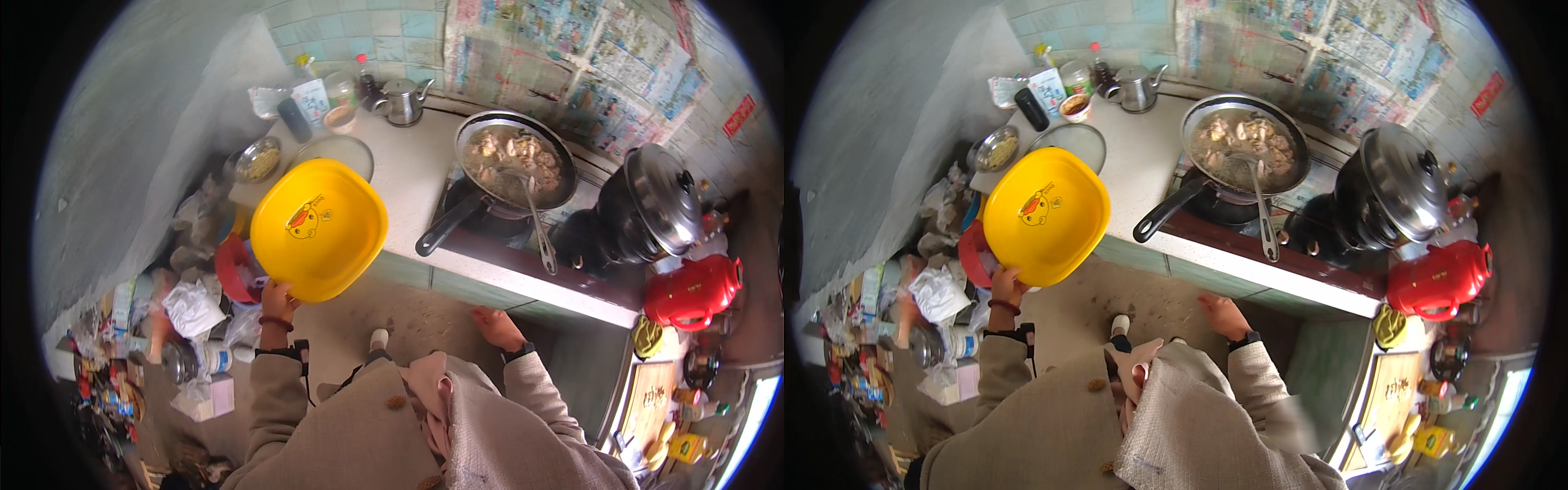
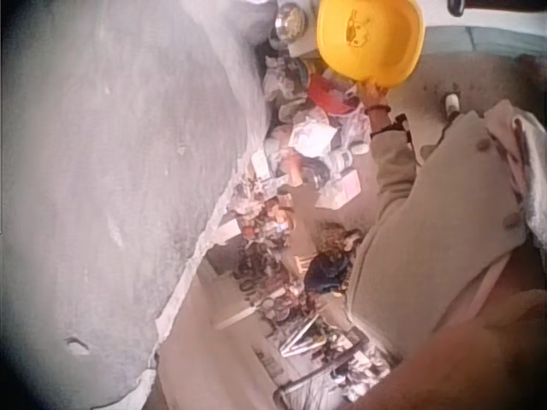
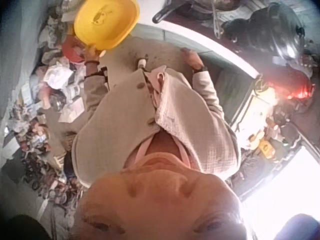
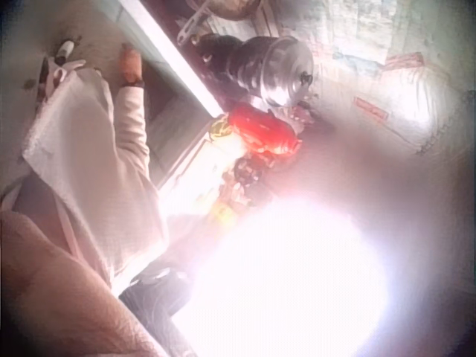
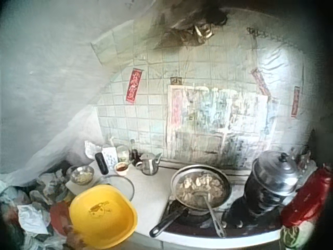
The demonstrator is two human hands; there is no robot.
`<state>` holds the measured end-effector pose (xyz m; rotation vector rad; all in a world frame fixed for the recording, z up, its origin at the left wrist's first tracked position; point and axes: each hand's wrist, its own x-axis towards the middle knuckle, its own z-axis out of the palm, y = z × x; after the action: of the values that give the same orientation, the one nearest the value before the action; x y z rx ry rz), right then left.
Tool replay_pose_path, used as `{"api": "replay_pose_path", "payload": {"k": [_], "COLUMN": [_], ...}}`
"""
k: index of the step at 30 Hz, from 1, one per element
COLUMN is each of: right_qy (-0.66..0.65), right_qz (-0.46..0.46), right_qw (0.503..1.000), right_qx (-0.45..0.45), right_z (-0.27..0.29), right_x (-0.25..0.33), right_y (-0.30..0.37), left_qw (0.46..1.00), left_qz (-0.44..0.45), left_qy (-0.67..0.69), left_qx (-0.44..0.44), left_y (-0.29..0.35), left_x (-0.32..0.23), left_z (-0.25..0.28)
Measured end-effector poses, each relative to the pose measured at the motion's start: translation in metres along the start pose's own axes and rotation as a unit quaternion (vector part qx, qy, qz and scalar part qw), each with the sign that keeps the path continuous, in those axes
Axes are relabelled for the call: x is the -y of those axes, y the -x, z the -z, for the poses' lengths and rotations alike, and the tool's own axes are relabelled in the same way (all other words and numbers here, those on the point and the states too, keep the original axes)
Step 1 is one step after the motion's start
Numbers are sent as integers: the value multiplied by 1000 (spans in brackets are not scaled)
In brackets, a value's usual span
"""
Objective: The person stirs boiling meat in a pot on the stove using a ladle, then rinses a yellow bowl at the sink and returns to the stove. They continue stirring and then transfer cooked meat pieces from the pot into the yellow bowl.
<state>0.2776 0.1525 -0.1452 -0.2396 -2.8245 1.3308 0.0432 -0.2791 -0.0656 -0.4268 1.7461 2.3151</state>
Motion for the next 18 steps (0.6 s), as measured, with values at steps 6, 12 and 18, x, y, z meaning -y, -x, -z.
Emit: {"api": "replay_pose_path", "payload": {"k": [6, 12, 18], "right_qy": [12, 4, 6], "right_qz": [-94, -130, -173], "right_qw": [995, 985, 969], "right_qx": [-36, -111, -178], "right_z": [-1, -20, -42], "right_x": [29, 55, 73], "right_y": [9, 13, 16], "left_qw": [991, 974, 955], "left_qz": [-6, 1, 15], "left_qy": [-99, -173, -212], "left_qx": [85, 149, 207], "left_y": [-82, -137, -166], "left_x": [-17, -50, -58], "left_z": [-40, -68, -90]}}
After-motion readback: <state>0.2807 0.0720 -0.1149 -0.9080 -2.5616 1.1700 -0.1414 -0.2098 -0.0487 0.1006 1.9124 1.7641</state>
